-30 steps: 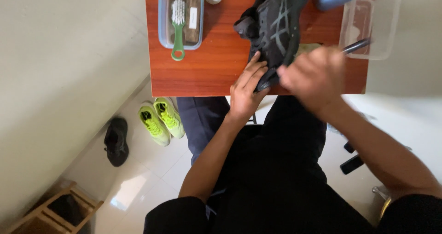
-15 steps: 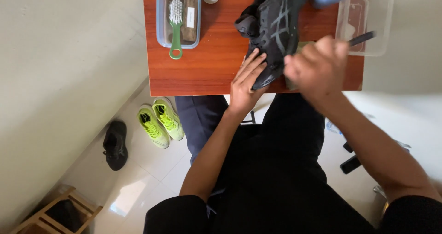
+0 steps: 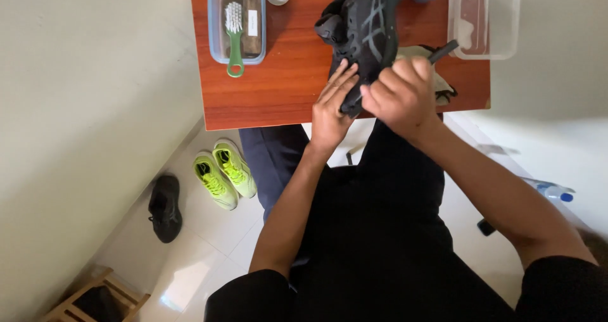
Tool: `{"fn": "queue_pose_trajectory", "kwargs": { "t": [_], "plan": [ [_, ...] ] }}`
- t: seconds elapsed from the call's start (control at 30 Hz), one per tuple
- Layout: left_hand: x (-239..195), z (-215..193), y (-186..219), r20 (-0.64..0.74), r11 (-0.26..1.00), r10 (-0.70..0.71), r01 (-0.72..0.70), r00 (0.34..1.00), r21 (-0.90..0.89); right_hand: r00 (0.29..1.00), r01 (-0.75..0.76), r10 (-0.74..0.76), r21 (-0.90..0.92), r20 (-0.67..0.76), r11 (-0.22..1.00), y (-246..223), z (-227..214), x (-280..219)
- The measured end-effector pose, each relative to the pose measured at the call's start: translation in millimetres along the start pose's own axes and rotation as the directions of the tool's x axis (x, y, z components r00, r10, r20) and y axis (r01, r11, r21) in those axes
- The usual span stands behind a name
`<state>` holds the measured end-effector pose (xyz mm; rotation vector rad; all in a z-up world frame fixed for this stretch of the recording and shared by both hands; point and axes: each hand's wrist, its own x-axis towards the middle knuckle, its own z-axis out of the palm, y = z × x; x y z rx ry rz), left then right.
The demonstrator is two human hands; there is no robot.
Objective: The person scrubs a black sneaker with a brush and cleaning solution, then wipes it with a cloth. They repeat the process on different parts of the shoe, including the sole and upper, using a small brush and a cloth.
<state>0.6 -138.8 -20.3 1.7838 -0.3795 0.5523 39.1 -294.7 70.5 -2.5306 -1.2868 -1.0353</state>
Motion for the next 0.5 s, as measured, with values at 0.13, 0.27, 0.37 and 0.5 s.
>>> {"fn": "queue_pose_trajectory", "kwargs": {
  "t": [0.13, 0.27, 0.37, 0.5],
  "plan": [
    [-8, 0, -5, 0.036, 0.998, -0.051, 0.052, 0.998, -0.031, 0.998, -0.049, 0.047, -0.044, -0.040, 0.998, 32, 9, -24],
    [-9, 2, -1, 0.037, 0.999, -0.041, 0.042, 0.998, -0.021, 0.994, -0.104, 0.105, -0.079, 0.007, 0.991, 14, 7, -25],
    [-10, 6, -1, 0.023, 0.999, -0.032, 0.033, 0.999, -0.023, 0.997, -0.067, 0.068, -0.052, 0.023, 0.996, 4, 2, -22],
    [-13, 5, 0, 0.022, 0.998, -0.059, 0.059, 0.998, -0.004, 0.987, -0.152, 0.159, -0.225, 0.016, 0.963, 42, 18, -49]
  ]
}}
